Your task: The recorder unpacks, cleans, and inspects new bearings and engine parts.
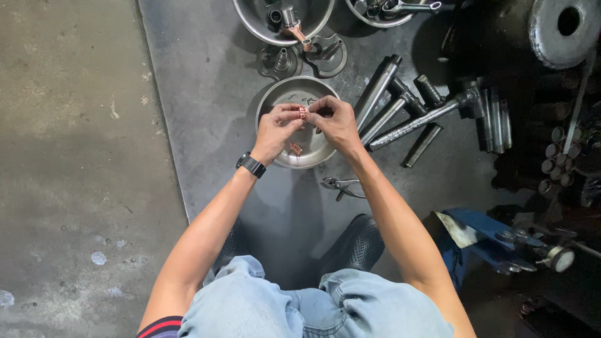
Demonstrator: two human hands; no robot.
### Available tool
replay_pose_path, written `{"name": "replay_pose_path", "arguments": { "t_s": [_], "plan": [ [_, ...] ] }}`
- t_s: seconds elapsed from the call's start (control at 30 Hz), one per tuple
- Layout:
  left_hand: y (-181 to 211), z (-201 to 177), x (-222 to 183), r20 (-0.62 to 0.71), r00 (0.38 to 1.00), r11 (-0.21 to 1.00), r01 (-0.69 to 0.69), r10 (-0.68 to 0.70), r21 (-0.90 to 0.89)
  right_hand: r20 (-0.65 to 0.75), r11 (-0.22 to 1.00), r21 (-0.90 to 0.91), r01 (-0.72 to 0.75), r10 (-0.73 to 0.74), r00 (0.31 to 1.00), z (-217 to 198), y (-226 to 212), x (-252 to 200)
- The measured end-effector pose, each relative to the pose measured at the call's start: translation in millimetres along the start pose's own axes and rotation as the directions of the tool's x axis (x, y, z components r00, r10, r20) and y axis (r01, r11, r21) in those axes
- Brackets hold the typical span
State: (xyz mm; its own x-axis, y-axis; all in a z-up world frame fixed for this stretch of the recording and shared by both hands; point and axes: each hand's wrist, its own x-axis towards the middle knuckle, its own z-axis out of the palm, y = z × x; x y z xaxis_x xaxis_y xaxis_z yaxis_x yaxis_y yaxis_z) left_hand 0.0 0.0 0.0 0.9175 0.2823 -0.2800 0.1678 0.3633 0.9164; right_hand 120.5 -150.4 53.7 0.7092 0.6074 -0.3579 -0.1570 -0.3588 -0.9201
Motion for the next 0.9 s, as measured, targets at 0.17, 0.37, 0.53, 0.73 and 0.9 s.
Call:
{"name": "replay_pose_path", "arguments": {
  "t_s": [0.17, 0.37, 0.53, 0.73, 0.9],
  "plan": [
    [6.2, 3.2, -3.3, -0.003, 1.000, 0.999, 0.020, -0.020, 0.033, -0.010, 1.000, 0.007, -0.006, 0.006, 1.000, -2.8, 13.9, 2.9],
    [34.9, 11.4, -10.4, -0.098, 0.986, 0.950, -0.103, 0.138, 0.296, -0.054, 0.995, 0.089, -0.052, 0.057, 0.997, -0.1, 26.4, 7.4],
    [56.0, 32.7, -19.9, 0.311, 0.828, 0.296, -0.477, 0.467, 0.827, 0.187, 0.615, 0.674, -0.408, 0.392, 0.901, 7.2, 53.4, 3.4],
    [64.2, 33.8, -25.4, 0.079, 0.859, 0.570, -0.402, 0.506, 0.716, 0.180, 0.596, 0.703, -0.388, 0.379, 0.908, -6.3, 55.4, -5.2],
    [53.6, -1.3, -36.5, 0.057, 0.973, 0.415, -0.148, 0.223, 0.897, -0.138, 0.973, -0.152, -0.175, 0.155, 0.978, -3.3, 31.8, -17.8]
  ]
}}
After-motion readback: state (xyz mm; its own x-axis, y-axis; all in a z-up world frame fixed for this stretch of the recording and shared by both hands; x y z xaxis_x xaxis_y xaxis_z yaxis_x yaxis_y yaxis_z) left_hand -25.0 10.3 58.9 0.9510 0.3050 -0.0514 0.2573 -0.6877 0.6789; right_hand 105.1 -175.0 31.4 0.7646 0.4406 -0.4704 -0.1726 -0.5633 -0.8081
